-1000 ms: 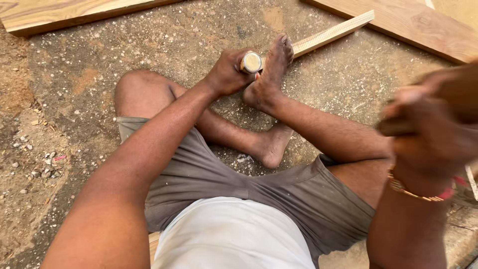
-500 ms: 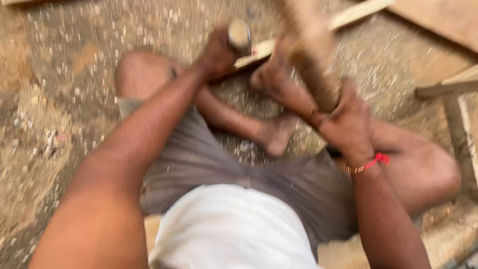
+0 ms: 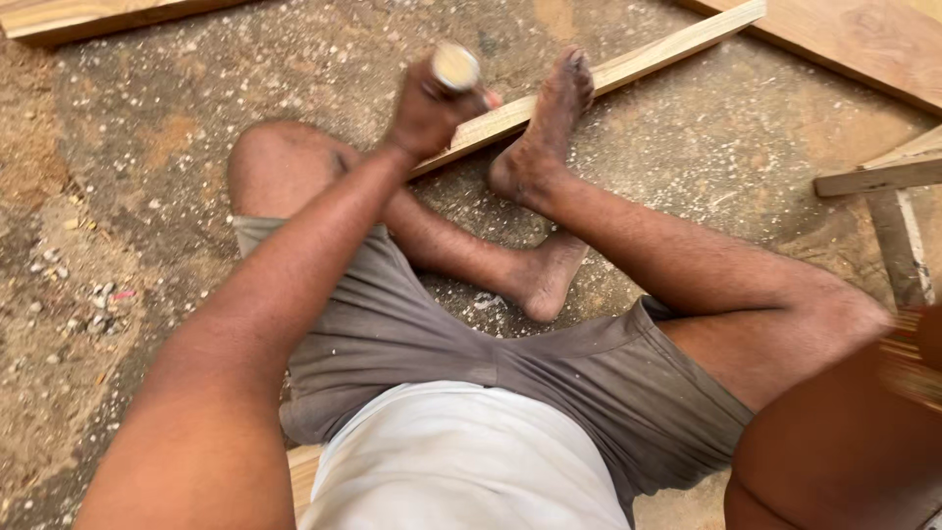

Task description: The person uses a mallet to strike a chisel into wooden planks and blocks while sitting on the ground, carving and shaping the wood pieces.

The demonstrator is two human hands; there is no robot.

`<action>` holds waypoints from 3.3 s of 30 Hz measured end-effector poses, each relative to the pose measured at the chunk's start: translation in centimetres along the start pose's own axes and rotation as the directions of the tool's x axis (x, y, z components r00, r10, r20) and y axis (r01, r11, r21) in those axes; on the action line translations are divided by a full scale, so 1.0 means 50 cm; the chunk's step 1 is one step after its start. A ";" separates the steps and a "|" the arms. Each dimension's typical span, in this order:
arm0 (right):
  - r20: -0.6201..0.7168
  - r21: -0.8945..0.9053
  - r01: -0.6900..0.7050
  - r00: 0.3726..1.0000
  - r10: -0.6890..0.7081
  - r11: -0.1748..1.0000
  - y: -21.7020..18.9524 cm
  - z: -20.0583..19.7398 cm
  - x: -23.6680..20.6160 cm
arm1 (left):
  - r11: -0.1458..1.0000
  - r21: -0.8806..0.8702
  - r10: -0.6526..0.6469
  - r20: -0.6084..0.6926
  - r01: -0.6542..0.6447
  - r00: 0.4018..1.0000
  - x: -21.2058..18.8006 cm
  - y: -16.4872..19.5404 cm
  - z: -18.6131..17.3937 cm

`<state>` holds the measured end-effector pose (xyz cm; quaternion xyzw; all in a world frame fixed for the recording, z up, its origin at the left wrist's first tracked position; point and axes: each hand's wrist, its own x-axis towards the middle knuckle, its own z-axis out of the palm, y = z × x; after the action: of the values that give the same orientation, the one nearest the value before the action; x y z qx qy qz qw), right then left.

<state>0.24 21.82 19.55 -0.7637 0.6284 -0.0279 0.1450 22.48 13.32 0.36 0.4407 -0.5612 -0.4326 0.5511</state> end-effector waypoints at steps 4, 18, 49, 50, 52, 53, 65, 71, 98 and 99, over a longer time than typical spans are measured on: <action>0.269 -0.192 -0.223 0.925 0.270 0.956 0.133 0.045 -0.025 | 0.928 -0.115 0.364 0.087 -0.354 0.927 -0.043 0.018 0.017; -0.544 0.675 0.488 0.836 -0.072 0.553 0.159 -0.107 -0.126 | 0.959 0.083 0.239 0.265 -0.269 0.934 -0.014 -0.002 0.089; 0.080 -0.028 -0.058 0.995 0.060 0.998 0.137 0.079 0.029 | 0.974 -0.029 0.228 0.146 -0.227 0.962 -0.009 -0.020 0.017; 0.044 -0.032 -0.034 0.998 0.035 0.999 0.134 0.056 0.000 | 0.976 -0.072 0.213 0.130 -0.205 0.968 -0.012 -0.025 0.015; -0.153 0.011 0.023 0.988 -0.021 1.000 0.114 0.007 -0.038 | 0.993 0.004 0.116 0.049 -0.116 0.992 0.001 -0.032 0.019; -0.255 -0.025 0.129 0.958 -0.131 0.991 0.095 -0.008 -0.054 | 0.999 0.033 0.040 -0.002 -0.040 0.999 0.000 -0.034 0.025; -0.550 0.617 0.441 0.834 -0.044 0.652 0.119 -0.161 -0.137 | 0.944 0.142 0.294 0.050 -0.298 0.955 0.013 0.005 0.082; -0.569 0.615 0.543 0.808 -0.155 0.572 0.105 -0.134 -0.117 | 0.993 0.052 0.103 0.081 -0.108 0.991 0.045 0.006 0.058; -0.435 0.664 0.398 0.894 -0.106 0.633 0.085 -0.085 -0.101 | 0.946 0.094 0.294 0.154 -0.310 0.943 0.019 0.031 0.043; -0.443 0.658 0.408 0.889 -0.113 0.632 0.086 -0.084 -0.101 | 0.946 0.092 0.295 0.154 -0.311 0.943 0.019 0.028 0.043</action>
<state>-5.84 25.18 23.18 -0.7048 0.4586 -0.4390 0.3165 20.31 12.75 1.90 0.3490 -0.6834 -0.3389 0.5444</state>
